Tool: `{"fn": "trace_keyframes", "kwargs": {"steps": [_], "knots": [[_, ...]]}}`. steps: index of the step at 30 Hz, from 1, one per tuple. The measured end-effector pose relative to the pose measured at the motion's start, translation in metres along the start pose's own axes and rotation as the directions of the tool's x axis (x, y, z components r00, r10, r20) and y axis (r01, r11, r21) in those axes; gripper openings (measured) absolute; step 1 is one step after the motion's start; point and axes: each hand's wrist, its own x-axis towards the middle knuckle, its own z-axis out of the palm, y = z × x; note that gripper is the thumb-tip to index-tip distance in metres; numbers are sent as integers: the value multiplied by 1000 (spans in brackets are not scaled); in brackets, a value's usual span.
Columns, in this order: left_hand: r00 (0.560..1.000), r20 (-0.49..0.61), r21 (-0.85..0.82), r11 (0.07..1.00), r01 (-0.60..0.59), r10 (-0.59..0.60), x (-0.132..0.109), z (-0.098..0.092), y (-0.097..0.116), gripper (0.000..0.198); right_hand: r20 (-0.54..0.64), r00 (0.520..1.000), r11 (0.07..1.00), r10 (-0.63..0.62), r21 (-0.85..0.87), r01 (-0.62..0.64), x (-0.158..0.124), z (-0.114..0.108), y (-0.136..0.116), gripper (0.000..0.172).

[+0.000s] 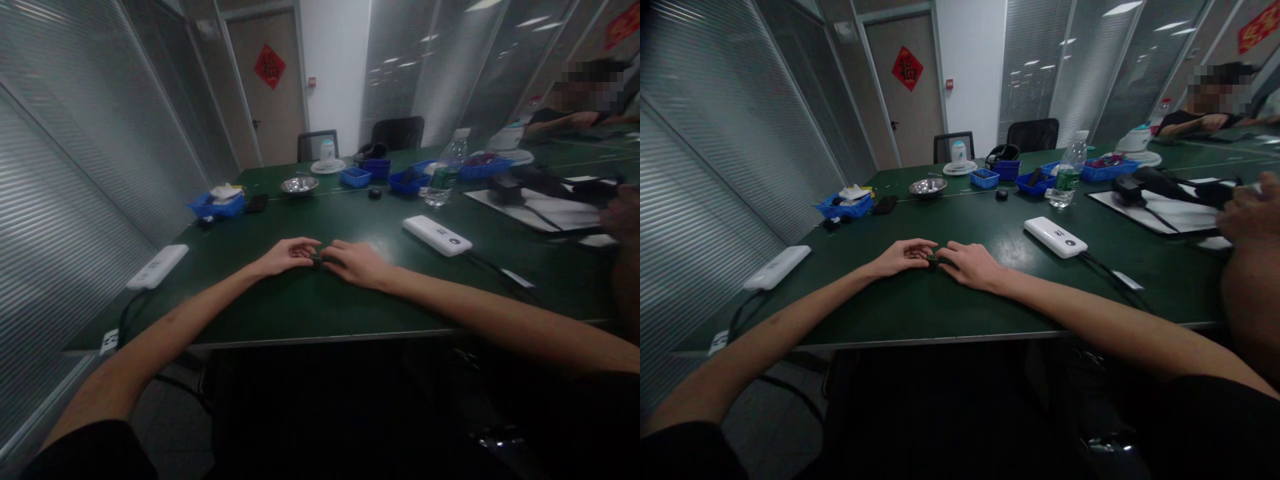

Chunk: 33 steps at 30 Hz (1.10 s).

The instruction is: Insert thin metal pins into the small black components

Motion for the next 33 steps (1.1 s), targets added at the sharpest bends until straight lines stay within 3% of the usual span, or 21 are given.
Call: {"fn": "trace_keyframes", "kwargs": {"steps": [4,8,13,18,27,30,33], "knots": [[1000,8,-14,1000,-7,8,0,0,0,62,-33,992,993,121,17,-120,3,3,3,33],[999,27,33,999,-24,24,-1,-2,4,66,-28,955,956,294,13,-294,5,0,6,33],[989,60,326,934,-144,132,-4,-3,10,25,-18,906,906,424,15,-424,6,-7,8,36],[979,13,517,837,-182,205,1,2,7,21,-11,898,898,439,20,-439,7,-8,8,37],[976,103,618,756,-214,192,0,-5,10,26,-10,911,911,412,26,-412,6,-6,9,36],[982,57,604,777,-177,179,0,-14,7,27,-5,914,914,405,30,-405,6,-5,10,36],[988,-53,612,786,-83,145,-1,-39,-7,28,-2,915,915,403,22,-403,6,-5,11,35]]}}
